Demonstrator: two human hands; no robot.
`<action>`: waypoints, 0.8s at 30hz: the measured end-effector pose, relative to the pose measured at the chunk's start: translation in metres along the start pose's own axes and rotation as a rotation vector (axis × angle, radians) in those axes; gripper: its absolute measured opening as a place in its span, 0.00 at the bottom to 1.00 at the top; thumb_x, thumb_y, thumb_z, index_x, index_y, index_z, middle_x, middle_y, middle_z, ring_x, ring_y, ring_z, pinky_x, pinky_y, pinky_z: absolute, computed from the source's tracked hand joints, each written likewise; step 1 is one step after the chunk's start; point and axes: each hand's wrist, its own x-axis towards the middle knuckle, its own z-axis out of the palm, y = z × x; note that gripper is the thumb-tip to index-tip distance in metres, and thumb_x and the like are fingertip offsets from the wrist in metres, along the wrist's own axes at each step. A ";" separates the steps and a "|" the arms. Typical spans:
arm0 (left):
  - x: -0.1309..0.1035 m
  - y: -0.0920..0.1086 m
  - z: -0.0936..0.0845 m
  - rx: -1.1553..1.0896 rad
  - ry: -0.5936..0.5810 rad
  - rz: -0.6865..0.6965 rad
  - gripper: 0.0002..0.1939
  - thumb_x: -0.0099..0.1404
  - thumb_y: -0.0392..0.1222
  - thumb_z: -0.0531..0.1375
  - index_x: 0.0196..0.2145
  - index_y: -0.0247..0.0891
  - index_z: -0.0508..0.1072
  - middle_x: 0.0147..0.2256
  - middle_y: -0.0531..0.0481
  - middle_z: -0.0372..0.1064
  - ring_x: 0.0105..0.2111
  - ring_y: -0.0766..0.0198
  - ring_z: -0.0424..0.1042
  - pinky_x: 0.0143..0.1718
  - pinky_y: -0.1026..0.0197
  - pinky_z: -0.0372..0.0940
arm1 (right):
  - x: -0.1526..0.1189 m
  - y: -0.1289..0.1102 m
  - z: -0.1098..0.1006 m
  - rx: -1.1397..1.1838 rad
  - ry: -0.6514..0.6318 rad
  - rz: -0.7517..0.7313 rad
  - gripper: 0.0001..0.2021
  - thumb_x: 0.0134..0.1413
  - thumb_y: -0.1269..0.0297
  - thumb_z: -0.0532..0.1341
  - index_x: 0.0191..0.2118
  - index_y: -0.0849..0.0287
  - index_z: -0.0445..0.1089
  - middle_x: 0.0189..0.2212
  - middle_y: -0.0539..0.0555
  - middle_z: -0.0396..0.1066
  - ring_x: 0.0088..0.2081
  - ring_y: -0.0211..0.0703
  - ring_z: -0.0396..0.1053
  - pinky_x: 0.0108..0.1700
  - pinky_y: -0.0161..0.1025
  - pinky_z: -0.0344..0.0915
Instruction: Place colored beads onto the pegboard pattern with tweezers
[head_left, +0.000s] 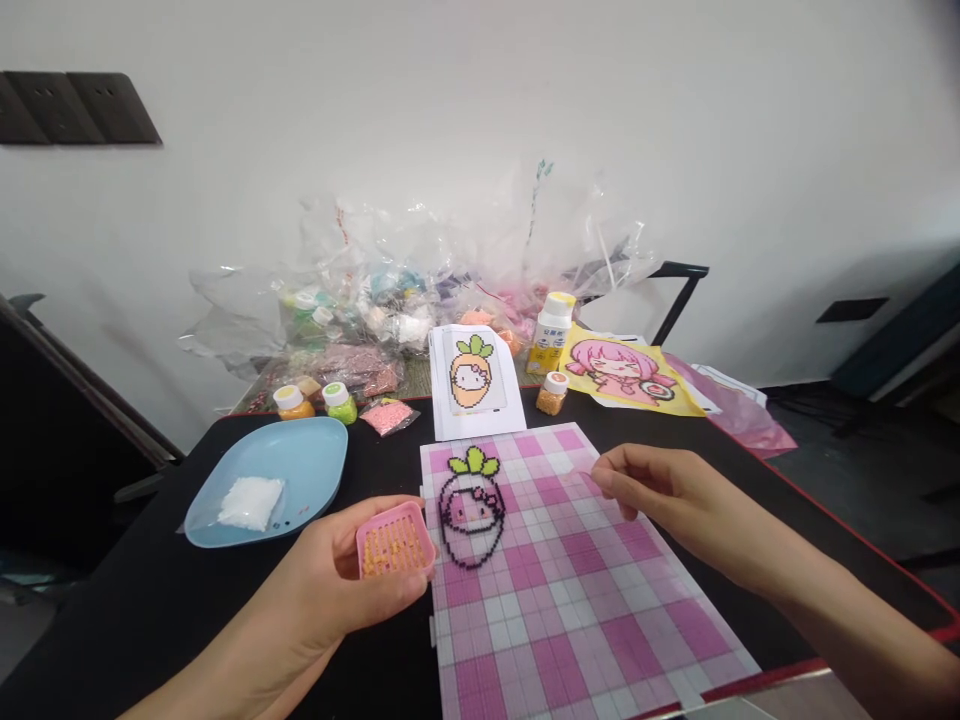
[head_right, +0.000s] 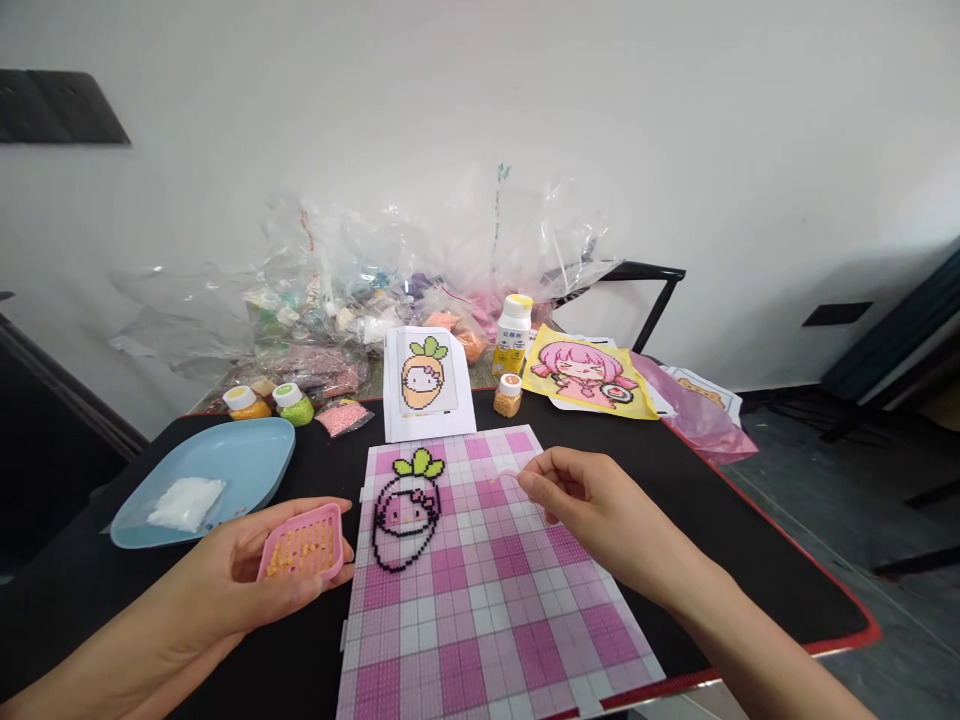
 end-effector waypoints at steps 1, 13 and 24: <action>0.000 0.000 0.000 -0.008 0.007 0.002 0.35 0.44 0.47 0.76 0.50 0.41 0.74 0.44 0.45 0.79 0.49 0.48 0.74 0.55 0.52 0.62 | 0.000 -0.001 0.000 -0.004 0.003 0.013 0.21 0.59 0.47 0.56 0.24 0.57 0.67 0.20 0.50 0.64 0.22 0.37 0.60 0.21 0.33 0.59; 0.010 0.009 -0.008 0.174 -0.083 0.089 0.28 0.48 0.43 0.73 0.48 0.40 0.76 0.43 0.44 0.79 0.47 0.47 0.75 0.52 0.49 0.67 | -0.001 0.006 0.012 -0.056 0.035 -0.012 0.19 0.61 0.50 0.55 0.25 0.57 0.67 0.19 0.49 0.64 0.21 0.37 0.60 0.21 0.34 0.59; 0.033 0.017 -0.005 0.523 0.110 0.495 0.19 0.54 0.50 0.68 0.43 0.43 0.77 0.44 0.47 0.73 0.42 0.51 0.73 0.41 0.58 0.67 | 0.032 -0.015 0.027 -0.140 0.031 -0.168 0.14 0.62 0.55 0.54 0.29 0.56 0.66 0.24 0.49 0.69 0.25 0.38 0.63 0.28 0.37 0.61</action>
